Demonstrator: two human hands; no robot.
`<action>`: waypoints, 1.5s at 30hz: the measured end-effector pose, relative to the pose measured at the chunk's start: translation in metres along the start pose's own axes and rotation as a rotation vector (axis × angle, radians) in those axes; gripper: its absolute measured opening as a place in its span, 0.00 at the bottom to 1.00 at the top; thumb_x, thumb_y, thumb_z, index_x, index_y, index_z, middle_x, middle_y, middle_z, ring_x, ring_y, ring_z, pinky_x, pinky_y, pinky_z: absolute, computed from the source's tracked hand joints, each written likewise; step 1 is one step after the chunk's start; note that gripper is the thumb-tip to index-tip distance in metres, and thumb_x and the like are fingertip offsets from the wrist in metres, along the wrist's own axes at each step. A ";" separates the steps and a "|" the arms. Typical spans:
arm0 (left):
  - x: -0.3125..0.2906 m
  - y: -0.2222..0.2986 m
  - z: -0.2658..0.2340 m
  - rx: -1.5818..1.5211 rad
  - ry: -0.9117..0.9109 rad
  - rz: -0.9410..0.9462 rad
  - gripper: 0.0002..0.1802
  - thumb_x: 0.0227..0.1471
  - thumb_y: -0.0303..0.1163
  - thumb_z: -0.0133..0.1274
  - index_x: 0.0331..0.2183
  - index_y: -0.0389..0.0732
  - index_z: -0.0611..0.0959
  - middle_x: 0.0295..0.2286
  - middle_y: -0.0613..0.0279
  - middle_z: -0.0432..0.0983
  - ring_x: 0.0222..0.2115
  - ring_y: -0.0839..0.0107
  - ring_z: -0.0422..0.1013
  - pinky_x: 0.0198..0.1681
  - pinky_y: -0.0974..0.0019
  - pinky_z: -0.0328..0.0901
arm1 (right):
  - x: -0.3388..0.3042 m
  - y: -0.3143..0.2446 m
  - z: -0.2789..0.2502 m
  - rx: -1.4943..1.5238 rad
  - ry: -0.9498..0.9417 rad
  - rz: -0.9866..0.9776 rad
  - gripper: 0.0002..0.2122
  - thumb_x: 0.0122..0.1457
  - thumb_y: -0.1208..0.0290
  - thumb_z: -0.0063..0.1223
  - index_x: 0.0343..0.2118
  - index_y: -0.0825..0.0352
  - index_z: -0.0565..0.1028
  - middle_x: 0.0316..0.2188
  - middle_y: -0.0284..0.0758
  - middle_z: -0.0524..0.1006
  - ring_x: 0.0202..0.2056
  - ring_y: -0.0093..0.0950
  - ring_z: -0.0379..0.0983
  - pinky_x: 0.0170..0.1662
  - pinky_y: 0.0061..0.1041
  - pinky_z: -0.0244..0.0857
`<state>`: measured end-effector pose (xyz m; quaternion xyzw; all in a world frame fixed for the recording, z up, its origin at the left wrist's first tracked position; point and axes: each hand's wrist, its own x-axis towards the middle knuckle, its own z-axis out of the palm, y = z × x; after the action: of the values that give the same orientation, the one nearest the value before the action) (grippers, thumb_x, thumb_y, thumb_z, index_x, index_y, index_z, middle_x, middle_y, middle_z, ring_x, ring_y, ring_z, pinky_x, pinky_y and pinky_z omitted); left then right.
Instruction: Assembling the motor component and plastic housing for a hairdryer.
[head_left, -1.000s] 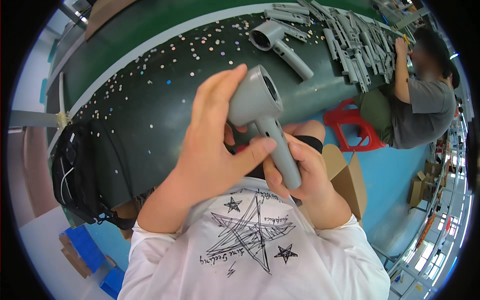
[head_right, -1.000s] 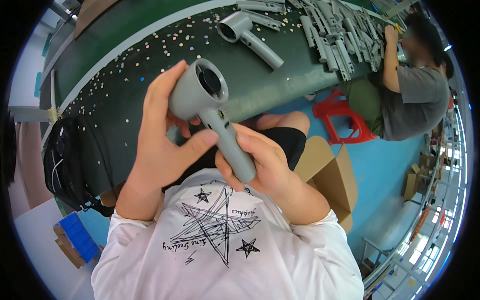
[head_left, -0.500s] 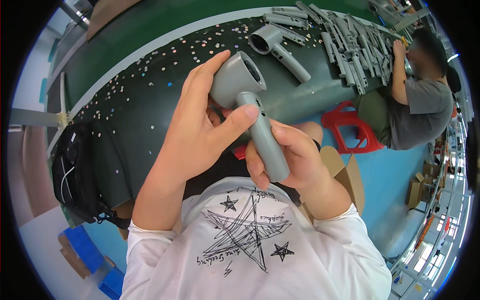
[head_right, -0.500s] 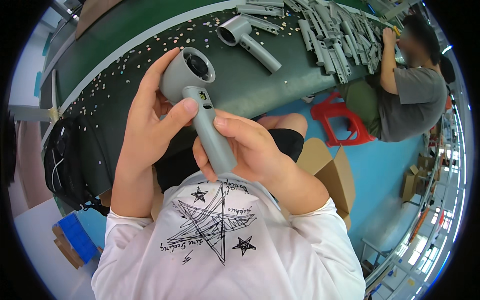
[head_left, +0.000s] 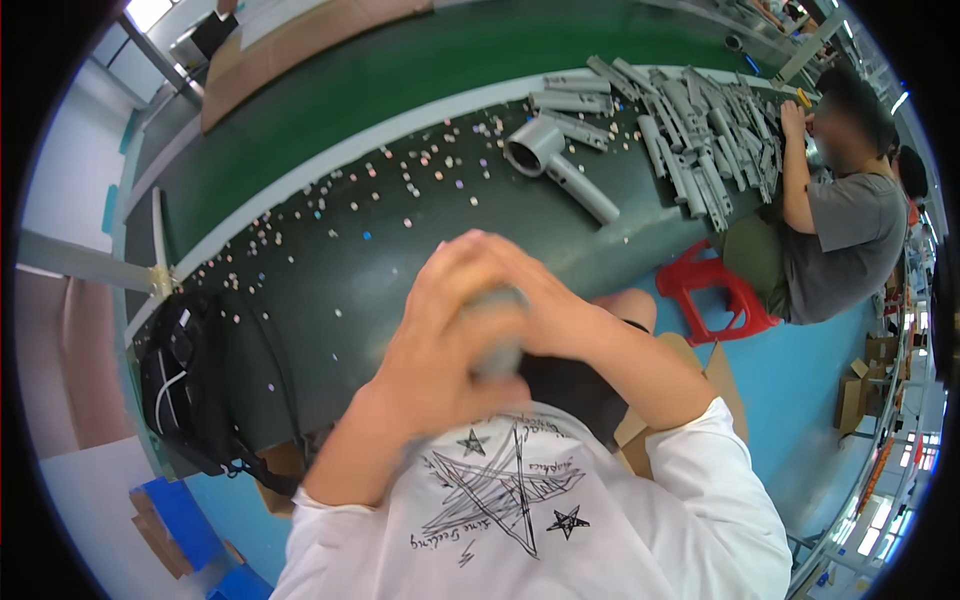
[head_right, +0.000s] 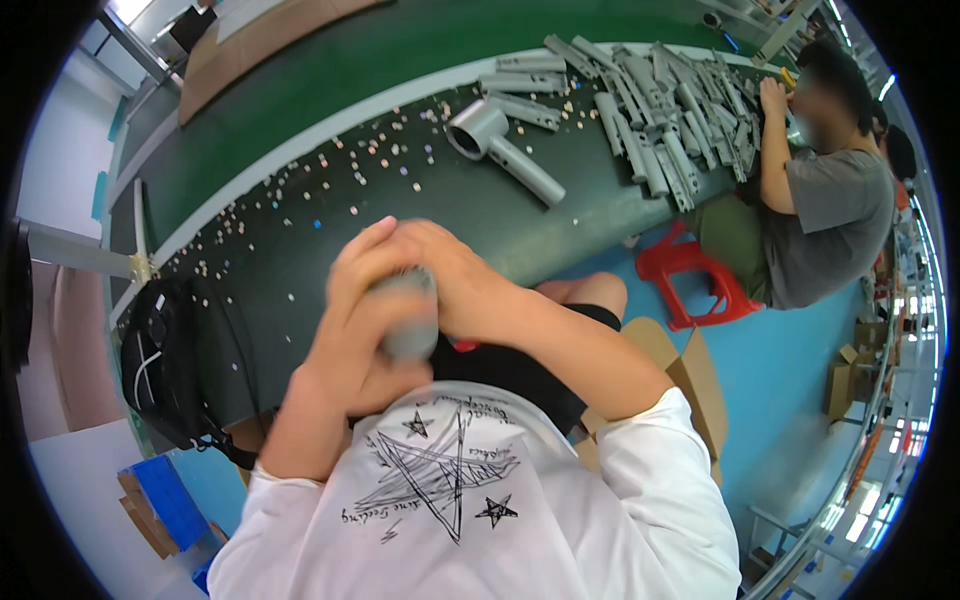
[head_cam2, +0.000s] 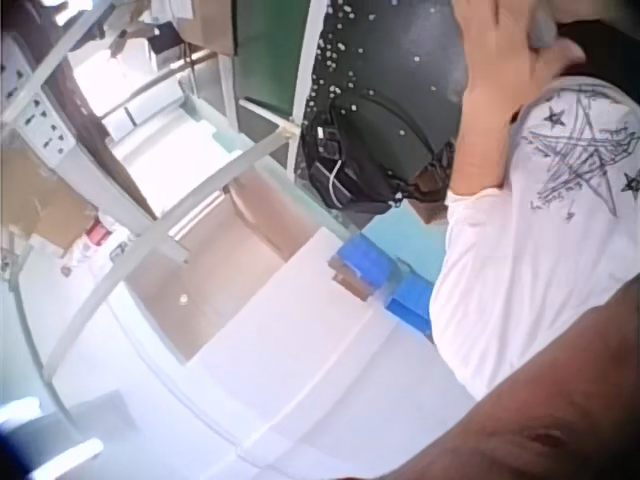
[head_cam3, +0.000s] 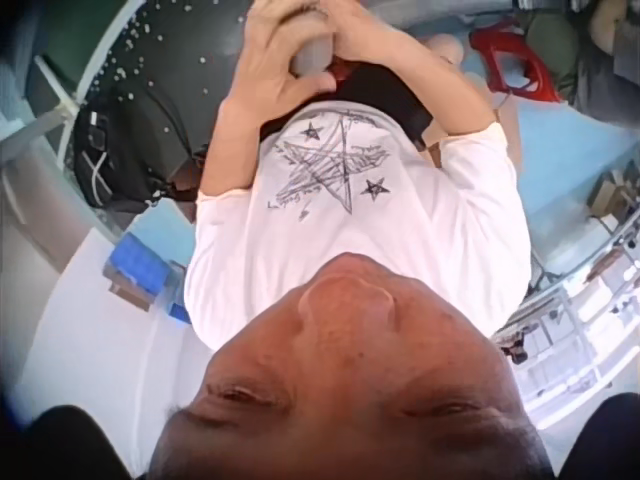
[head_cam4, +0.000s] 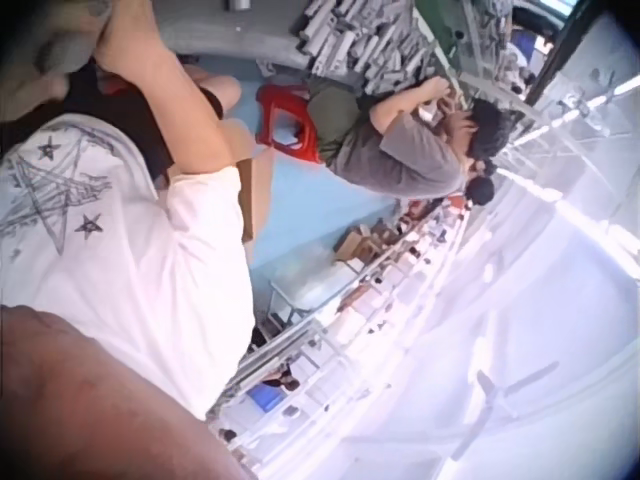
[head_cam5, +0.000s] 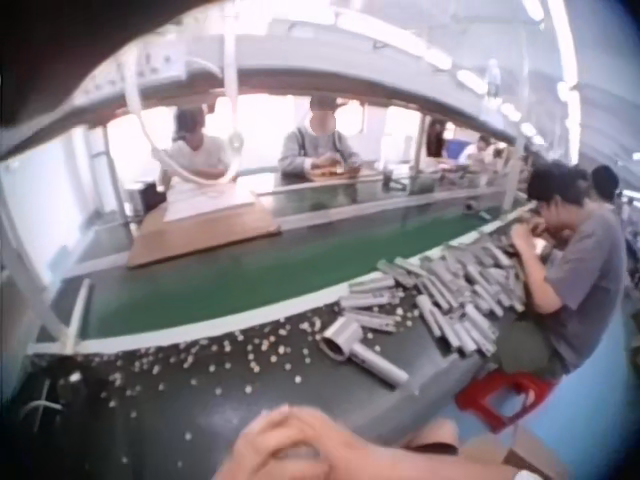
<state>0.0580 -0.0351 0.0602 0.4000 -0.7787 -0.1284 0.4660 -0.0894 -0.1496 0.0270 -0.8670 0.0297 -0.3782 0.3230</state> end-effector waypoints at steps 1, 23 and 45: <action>-0.014 -0.024 0.008 -0.030 0.073 -0.096 0.33 0.47 0.51 0.60 0.49 0.42 0.74 0.51 0.44 0.63 0.57 0.42 0.57 0.58 0.47 0.55 | 0.002 0.012 0.005 0.050 -0.141 0.106 0.23 0.48 0.81 0.56 0.50 0.67 0.68 0.47 0.42 0.73 0.52 0.41 0.69 0.59 0.40 0.58; 0.033 -0.120 0.018 0.004 0.417 -0.654 0.13 0.58 0.34 0.49 0.25 0.35 0.73 0.25 0.49 0.71 0.27 0.46 0.69 0.29 0.51 0.64 | 0.321 0.271 -0.002 -0.283 -0.098 0.299 0.19 0.55 0.67 0.58 0.48 0.70 0.70 0.32 0.35 0.77 0.31 0.22 0.73 0.35 0.23 0.69; 0.017 0.010 0.061 -1.021 0.246 -0.861 0.28 0.58 0.38 0.52 0.54 0.31 0.67 0.49 0.49 0.70 0.45 0.65 0.70 0.31 0.67 0.73 | -0.049 -0.066 -0.030 1.057 0.337 0.887 0.20 0.66 0.67 0.45 0.58 0.71 0.63 0.35 0.35 0.73 0.24 0.20 0.70 0.25 0.19 0.63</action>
<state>-0.0014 -0.0519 0.0435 0.4159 -0.3332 -0.6075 0.5890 -0.1568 -0.0992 0.0495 -0.4302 0.2419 -0.3038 0.8149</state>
